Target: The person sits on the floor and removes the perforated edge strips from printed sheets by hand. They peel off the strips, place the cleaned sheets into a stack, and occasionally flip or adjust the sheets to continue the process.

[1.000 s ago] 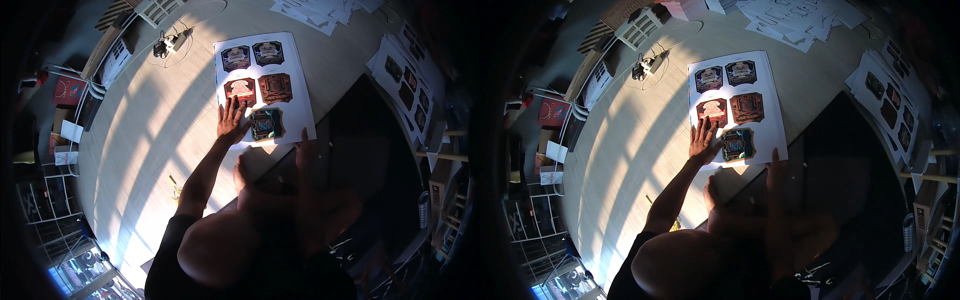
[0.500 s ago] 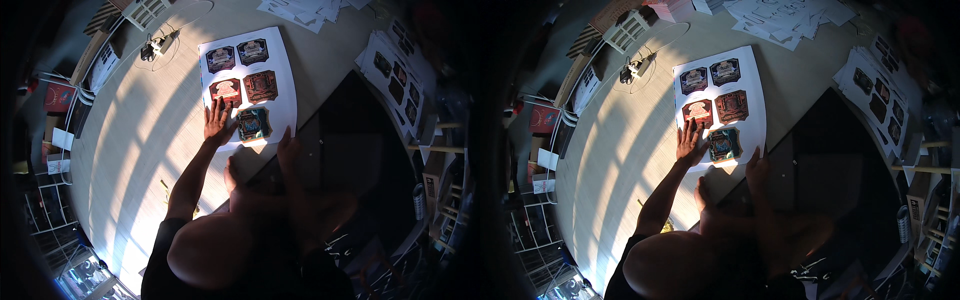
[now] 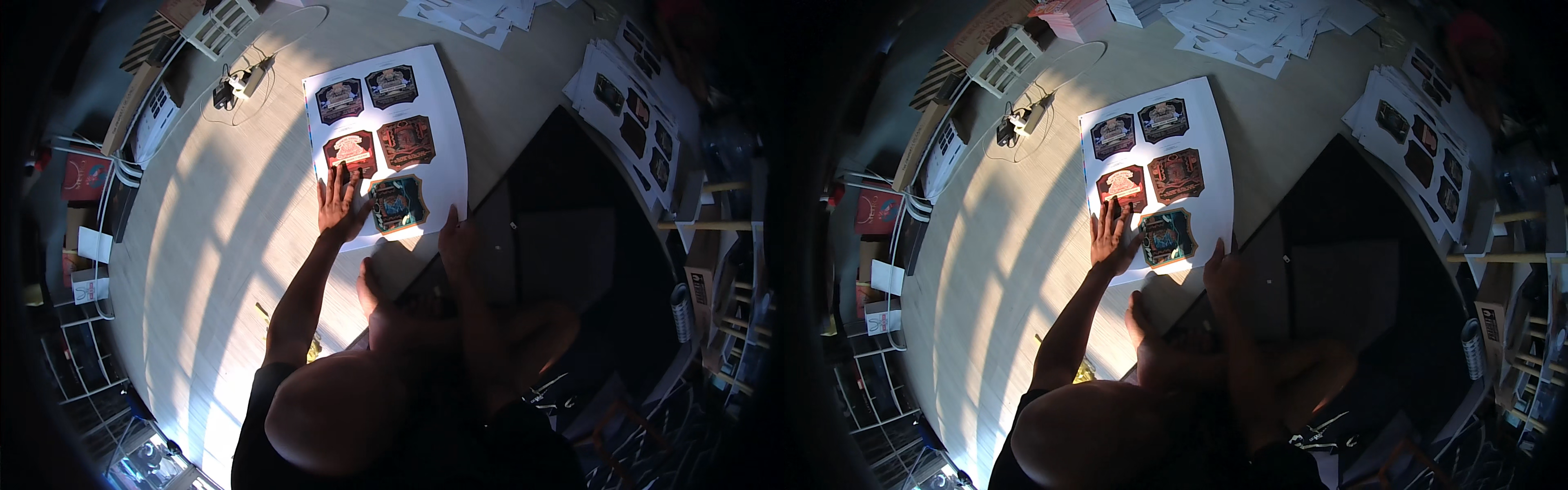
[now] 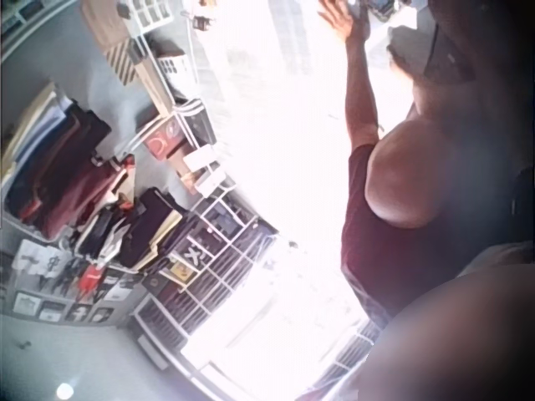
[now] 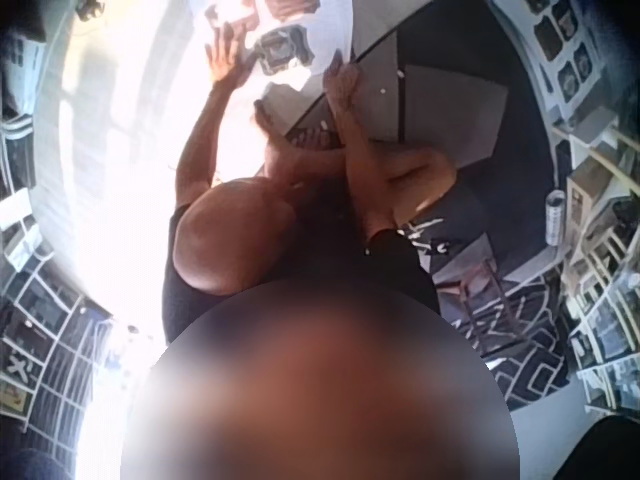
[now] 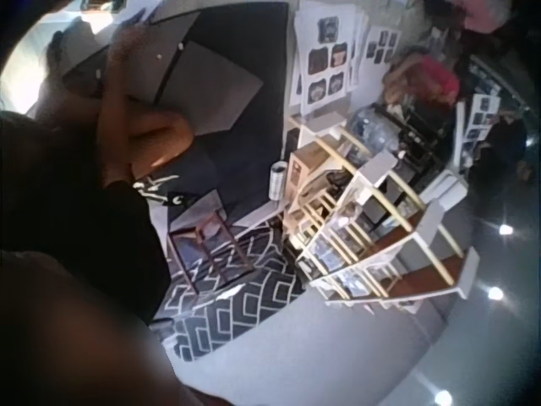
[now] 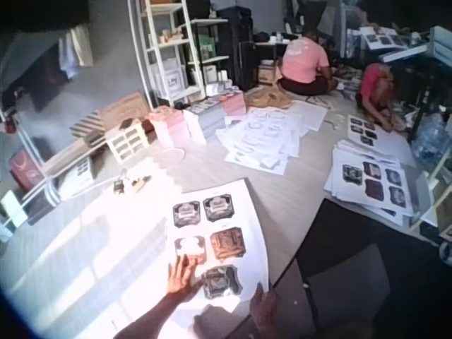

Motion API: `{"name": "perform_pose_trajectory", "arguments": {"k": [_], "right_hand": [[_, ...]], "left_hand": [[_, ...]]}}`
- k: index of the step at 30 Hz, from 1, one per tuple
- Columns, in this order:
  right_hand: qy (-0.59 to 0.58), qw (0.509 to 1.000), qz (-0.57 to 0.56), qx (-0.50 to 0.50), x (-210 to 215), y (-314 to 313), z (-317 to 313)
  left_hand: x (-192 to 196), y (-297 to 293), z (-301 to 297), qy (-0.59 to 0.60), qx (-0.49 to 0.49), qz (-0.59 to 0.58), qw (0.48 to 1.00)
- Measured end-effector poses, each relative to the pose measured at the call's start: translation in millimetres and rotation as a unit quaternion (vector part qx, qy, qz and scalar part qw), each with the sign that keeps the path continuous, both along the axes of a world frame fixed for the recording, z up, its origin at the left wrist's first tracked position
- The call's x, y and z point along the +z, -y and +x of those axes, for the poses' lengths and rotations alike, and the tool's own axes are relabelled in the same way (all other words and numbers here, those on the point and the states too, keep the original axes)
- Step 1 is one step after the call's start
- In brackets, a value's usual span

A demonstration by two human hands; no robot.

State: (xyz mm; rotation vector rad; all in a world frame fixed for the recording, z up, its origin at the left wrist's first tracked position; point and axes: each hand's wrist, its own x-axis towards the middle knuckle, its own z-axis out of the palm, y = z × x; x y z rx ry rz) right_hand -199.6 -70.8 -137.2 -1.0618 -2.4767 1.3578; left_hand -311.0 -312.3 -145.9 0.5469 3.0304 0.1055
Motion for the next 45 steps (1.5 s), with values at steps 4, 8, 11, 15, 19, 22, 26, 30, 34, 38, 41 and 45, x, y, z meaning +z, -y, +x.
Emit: {"name": "perform_pose_trajectory", "arguments": {"k": [4, 8, 11, 15, 19, 22, 26, 30, 34, 38, 41, 45], "right_hand": [[-0.221, 0.926, -0.28, -0.125, -27.5, -14.4, -2.6], [0.022, 0.996, 0.084, 0.024, 8.9, 4.5, -0.5], [-0.222, 0.904, -0.319, -0.181, -24.1, -9.2, -4.0], [0.076, 0.996, -0.021, 0.035, -10.2, -14.4, 3.1], [-0.229, 0.942, -0.193, -0.151, -25.3, -9.1, -2.1], [-0.199, 0.963, -0.111, -0.144, -34.7, -16.3, -2.2], [-0.213, 0.97, 0.048, -0.105, -7.8, 15.9, -2.5], [-0.171, 0.977, -0.058, -0.117, -30.3, -14.5, -0.5], [-0.186, 0.977, -0.063, -0.087, -19.9, 0.6, 0.7], [-0.186, 0.952, -0.179, -0.167, -23.0, -10.8, -5.0], [-0.098, 0.992, 0.05, -0.061, 3.0, -3.7, -3.6], [-0.21, 0.967, -0.087, -0.112, -41.2, -31.9, -4.1]], "left_hand": [[10.1, -11.1, -3.8, 0.012, 0.005, 0.016, 1.0], [9.3, 0.1, 0.1, 0.022, 0.015, 0.02, 0.999], [4.0, -10.7, -5.7, -0.011, -0.003, 0.023, 1.0], [1.3, -9.1, -1.7, 0.0, 0.011, 0.033, 0.999], [-2.1, -16.2, 3.7, -0.014, 0.016, 0.028, 0.999], [-4.4, -20.6, 1.9, -0.009, 0.003, 0.026, 1.0], [-3.0, -4.0, 4.8, -0.011, 0.016, 0.029, 0.999], [0.2, -14.3, -3.1, -0.025, -0.006, 0.039, 0.999], [7.3, -10.2, 2.7, 0.014, 0.024, 0.024, 0.999], [2.3, -9.2, 3.2, 0.003, 0.024, 0.03, 0.999], [-1.7, -6.5, 2.1, -0.002, 0.026, 0.028, 0.999], [10.3, -23.1, -0.6, 0.018, 0.033, 0.071, 0.997]]}}
